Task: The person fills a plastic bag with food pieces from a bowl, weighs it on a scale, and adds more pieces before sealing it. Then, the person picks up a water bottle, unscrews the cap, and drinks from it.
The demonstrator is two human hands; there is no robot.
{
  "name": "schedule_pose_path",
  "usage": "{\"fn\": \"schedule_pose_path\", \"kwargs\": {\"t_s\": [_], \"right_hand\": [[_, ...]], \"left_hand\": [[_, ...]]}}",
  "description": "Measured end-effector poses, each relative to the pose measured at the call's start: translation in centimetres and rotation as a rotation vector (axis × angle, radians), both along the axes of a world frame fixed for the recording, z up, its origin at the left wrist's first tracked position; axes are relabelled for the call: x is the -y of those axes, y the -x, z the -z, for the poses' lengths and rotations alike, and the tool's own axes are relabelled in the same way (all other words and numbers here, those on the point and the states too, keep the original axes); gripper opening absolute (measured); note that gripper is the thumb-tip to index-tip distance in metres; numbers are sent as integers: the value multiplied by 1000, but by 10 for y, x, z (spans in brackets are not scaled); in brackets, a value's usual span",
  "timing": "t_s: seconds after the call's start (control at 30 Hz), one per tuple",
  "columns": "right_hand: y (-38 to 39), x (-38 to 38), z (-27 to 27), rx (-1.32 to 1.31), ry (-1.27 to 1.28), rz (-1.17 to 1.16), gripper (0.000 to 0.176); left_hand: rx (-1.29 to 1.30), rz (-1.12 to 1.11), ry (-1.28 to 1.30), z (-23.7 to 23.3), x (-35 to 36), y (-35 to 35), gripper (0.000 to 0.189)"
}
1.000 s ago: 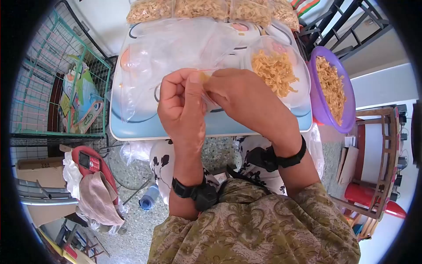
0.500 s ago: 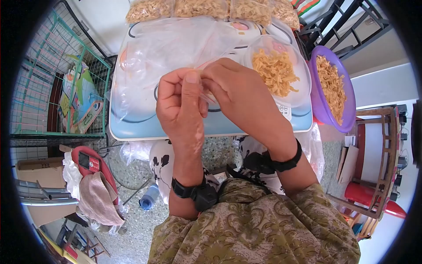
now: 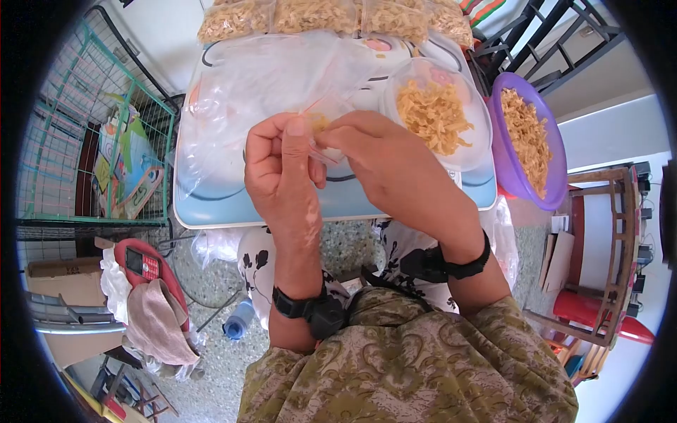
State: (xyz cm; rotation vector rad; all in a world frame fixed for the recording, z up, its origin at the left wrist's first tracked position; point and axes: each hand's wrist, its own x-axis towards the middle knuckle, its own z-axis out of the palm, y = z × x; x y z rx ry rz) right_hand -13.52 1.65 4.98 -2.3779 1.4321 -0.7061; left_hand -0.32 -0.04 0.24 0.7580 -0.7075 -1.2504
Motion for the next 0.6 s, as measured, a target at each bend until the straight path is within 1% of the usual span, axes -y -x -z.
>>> {"fn": "schedule_pose_path", "kwargs": {"t_s": [0.07, 0.13, 0.2, 0.23, 0.3, 0.33, 0.4, 0.53, 0.6], "right_hand": [[13, -1, -4, 45, 194, -25, 24], [31, -5, -19, 32, 246, 61, 21], [54, -7, -29, 9, 220, 223, 20], [66, -7, -31, 7, 221, 224, 20], [85, -7, -33, -87, 193, 466, 24], [90, -7, -33, -89, 195, 466, 24], [98, -6, -31, -144, 129, 623, 27], [110, 2, -14, -139, 129, 607, 33], [113, 7, -8, -223, 141, 556, 40]], "left_hand": [[-9, -16, -10, 0, 0, -1, 14], [-16, -20, -6, -1, 0, -1, 14], [-22, -22, 0, -1, 0, -2, 14], [-21, -19, 6, -1, 1, -2, 15], [-23, -14, 15, 2, 1, -3, 15], [-26, -2, 28, 3, 2, -3, 15], [-27, 10, 42, 4, 2, -3, 15], [-13, 1, 23, 4, 3, 0, 16], [-7, 3, 30, 5, 3, 1, 16]]}}
